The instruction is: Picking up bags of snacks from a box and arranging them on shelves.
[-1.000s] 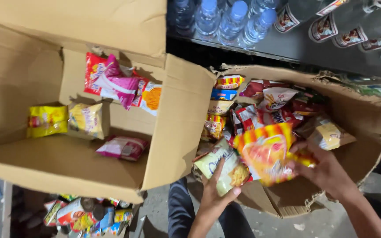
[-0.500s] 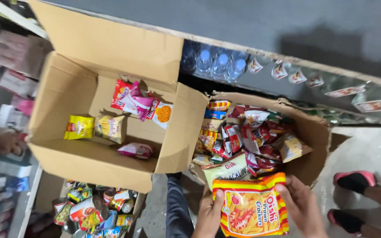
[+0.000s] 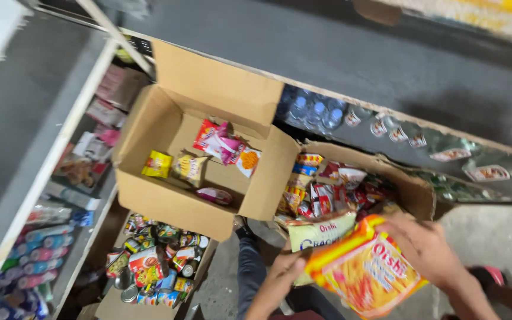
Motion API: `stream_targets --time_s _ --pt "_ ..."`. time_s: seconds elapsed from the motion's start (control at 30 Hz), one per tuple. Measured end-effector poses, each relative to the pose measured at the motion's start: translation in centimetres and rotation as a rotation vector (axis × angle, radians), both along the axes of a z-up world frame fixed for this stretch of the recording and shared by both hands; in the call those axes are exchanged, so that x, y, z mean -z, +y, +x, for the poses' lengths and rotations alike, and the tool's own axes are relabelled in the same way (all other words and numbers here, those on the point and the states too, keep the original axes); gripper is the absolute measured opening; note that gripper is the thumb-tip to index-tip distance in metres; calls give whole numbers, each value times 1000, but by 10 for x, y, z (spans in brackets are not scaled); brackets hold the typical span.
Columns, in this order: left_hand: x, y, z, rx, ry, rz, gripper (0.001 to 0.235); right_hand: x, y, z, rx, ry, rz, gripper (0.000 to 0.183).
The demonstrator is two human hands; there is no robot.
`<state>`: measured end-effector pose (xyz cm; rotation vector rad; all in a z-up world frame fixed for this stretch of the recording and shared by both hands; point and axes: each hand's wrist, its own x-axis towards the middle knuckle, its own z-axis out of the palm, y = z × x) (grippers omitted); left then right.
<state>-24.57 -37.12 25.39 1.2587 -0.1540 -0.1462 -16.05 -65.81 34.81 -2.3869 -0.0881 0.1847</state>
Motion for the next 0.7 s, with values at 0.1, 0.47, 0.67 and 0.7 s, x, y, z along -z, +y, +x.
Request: stream_targets --time_s 0.1,0.47,0.67,0.7 --pt "-45 24 2 201 55 -201 68 -47 37 11 -463 -53 -5 21" --pt "-97 23 -6 -175 100 -163 38 -174 150 44 -912 -732 -40 27" --pt "-109 78 6 -525 161 -410 67 -86 148 50 -479 -484 301 20" --pt "-115 89 11 -559 134 -406 67 -66 157 60 -516 -498 318 20"
